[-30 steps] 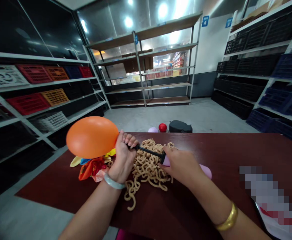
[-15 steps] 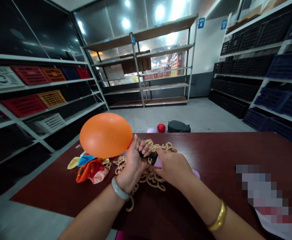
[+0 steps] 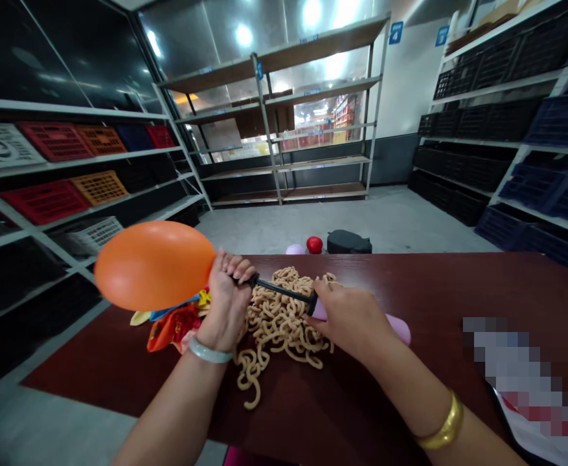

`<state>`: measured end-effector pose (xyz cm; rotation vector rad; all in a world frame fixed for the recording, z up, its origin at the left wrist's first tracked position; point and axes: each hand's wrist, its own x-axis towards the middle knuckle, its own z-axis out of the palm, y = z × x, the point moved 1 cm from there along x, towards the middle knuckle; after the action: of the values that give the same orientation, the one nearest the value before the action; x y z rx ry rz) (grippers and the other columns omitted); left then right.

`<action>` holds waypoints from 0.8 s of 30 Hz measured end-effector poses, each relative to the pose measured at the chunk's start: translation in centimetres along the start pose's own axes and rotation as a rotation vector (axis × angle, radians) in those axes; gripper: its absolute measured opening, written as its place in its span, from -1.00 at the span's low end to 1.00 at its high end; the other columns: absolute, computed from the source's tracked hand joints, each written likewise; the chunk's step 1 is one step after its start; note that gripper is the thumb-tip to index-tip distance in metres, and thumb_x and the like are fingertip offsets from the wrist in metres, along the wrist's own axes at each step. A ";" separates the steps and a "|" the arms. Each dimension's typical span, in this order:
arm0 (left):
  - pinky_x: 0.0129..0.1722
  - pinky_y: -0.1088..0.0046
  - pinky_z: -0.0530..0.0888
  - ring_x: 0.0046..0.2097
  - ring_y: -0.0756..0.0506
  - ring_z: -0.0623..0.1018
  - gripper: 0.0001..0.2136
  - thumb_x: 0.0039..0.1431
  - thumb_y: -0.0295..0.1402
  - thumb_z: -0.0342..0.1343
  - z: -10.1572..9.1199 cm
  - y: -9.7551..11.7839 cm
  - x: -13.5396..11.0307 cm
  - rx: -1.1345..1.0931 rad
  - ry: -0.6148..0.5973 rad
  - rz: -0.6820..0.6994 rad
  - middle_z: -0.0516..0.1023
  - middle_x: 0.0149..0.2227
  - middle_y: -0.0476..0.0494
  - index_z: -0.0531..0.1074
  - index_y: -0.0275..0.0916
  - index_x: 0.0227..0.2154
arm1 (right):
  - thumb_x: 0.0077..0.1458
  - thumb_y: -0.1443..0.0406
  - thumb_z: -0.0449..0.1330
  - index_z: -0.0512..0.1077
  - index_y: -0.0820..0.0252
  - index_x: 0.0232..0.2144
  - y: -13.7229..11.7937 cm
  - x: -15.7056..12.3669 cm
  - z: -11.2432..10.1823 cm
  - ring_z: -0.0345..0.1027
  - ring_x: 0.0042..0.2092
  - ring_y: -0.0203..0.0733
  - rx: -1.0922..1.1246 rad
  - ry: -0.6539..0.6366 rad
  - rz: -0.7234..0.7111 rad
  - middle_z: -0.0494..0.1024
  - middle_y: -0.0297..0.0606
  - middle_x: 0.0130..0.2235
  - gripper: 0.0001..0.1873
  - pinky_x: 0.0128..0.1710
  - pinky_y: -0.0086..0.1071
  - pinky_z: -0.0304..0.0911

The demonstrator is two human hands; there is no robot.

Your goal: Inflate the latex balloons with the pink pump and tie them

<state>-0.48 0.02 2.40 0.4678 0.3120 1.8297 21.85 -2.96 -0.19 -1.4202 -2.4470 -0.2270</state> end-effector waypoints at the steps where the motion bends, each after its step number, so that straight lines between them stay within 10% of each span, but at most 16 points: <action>1: -0.69 0.56 0.05 -0.69 0.12 0.05 -0.59 0.23 -0.31 0.06 0.0 -1.0 -0.4 0.009 0.015 -0.021 -0.02 -0.70 0.14 -0.03 -0.22 -0.62 | 0.07 -0.03 0.10 0.33 0.13 0.01 -0.1 0.0 0.0 0.49 -0.28 0.01 -0.009 0.000 -0.003 0.57 -0.12 -0.15 -0.46 -0.37 -0.23 0.30; 7: -0.67 0.55 0.10 -0.67 0.10 0.11 -0.58 0.17 -0.17 0.12 0.7 -6.7 -3.6 0.050 0.062 -0.176 0.03 -0.68 0.12 0.04 -0.23 -0.62 | 0.04 0.03 0.16 0.32 0.13 -0.02 -1.1 0.0 0.5 0.48 -0.28 -0.04 0.048 0.007 -0.020 0.58 -0.15 -0.21 -0.50 -0.39 -0.30 0.25; 13: -0.67 0.55 0.09 -0.67 0.09 0.12 -0.55 0.15 -0.12 0.12 0.9 -7.9 -4.4 0.059 0.055 -0.220 0.05 -0.68 0.10 0.04 -0.23 -0.64 | 0.01 0.04 0.19 0.30 0.10 -0.02 -1.6 0.0 0.9 0.48 -0.25 -0.01 0.102 0.003 0.001 0.58 -0.19 -0.20 -0.49 -0.38 -0.29 0.25; 24: -0.71 0.57 0.05 -0.71 0.11 0.09 -0.58 0.20 -0.29 0.09 -0.2 1.1 0.7 0.022 -0.006 -0.040 0.00 -0.72 0.15 -0.02 -0.22 -0.64 | 0.05 -0.03 0.13 0.30 0.08 0.03 -0.4 0.1 0.7 0.48 -0.17 0.00 0.095 0.006 -0.011 0.58 -0.16 -0.14 -0.45 -0.29 -0.23 0.31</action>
<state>-1.65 0.40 2.83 0.4792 0.3357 1.7867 21.29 -2.85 -0.78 -1.3649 -2.4267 -0.1161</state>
